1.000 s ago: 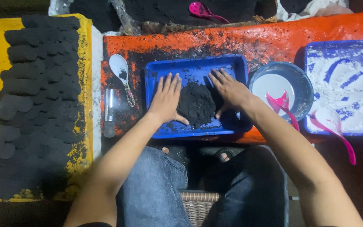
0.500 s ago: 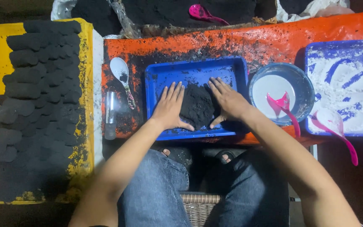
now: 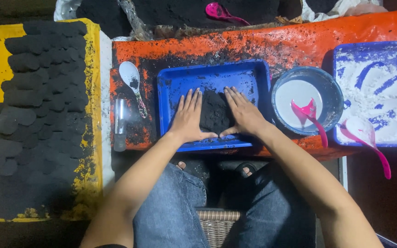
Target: The person scoops a dark granular substance from a large bag into a blue tray using a pink scoop. They then mix the dark material with their hands, adding a white liquid from a bowl to the mixture and kneading it together.
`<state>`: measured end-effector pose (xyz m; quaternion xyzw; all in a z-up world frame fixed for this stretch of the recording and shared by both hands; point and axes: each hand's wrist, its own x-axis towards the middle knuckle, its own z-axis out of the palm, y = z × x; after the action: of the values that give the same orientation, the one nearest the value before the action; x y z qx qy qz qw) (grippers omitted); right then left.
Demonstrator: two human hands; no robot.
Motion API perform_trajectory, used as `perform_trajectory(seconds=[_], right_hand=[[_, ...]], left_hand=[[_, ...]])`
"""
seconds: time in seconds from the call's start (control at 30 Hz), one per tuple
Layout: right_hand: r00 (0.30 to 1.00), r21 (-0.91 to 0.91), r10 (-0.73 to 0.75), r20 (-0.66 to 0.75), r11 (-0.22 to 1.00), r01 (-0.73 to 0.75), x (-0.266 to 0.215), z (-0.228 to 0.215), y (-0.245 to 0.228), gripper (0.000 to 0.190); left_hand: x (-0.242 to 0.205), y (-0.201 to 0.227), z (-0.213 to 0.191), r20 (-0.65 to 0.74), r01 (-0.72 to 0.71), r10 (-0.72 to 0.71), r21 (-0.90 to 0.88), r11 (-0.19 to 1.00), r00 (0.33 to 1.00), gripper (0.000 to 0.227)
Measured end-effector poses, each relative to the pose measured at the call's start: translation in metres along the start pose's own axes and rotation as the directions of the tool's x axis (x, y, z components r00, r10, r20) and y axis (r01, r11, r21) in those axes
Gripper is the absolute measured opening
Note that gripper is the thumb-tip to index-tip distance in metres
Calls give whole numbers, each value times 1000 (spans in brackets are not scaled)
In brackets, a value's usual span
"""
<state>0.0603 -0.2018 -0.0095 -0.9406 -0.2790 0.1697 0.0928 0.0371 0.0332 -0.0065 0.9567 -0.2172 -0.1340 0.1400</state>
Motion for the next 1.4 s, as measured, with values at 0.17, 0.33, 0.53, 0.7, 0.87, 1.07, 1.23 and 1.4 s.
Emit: perform_trajectory(seconds=[0.17,0.33,0.53,0.7,0.87,1.07,1.23,1.4], right_hand=[[1000,17,-24,-7,1000,25,0,8,3,157],[998,112,14,-55,994,-8,-14,-19,-9,155],[929,598,371,10,742,-302,-50,-36,-30,98],[941,461,331,70,826,-325,-47,-25,-59,107],[960,497,280,28,829,-256,-48,-32,-63,101],[968,509,245,-59,841,-182,-34,-19,-48,90],[965,474,205,-164,874,-105,-24,-11,-39,79],[883,485,304,-358,869,-102,-7,-3,-21,81]], left_hand=[[-3,-1,0,9,3,-2,-38,999,1000,149],[-12,-2,-21,0,48,-48,-92,995,999,148],[-41,17,-15,28,221,-254,-589,777,967,121],[-41,46,-18,77,190,-189,-680,709,979,105],[-39,39,-7,-12,82,-123,-675,733,992,104],[-17,15,11,-133,16,-144,-679,734,981,96],[-5,2,18,-254,-40,-147,-610,791,956,70],[12,-1,16,-327,116,-239,-355,928,914,85]])
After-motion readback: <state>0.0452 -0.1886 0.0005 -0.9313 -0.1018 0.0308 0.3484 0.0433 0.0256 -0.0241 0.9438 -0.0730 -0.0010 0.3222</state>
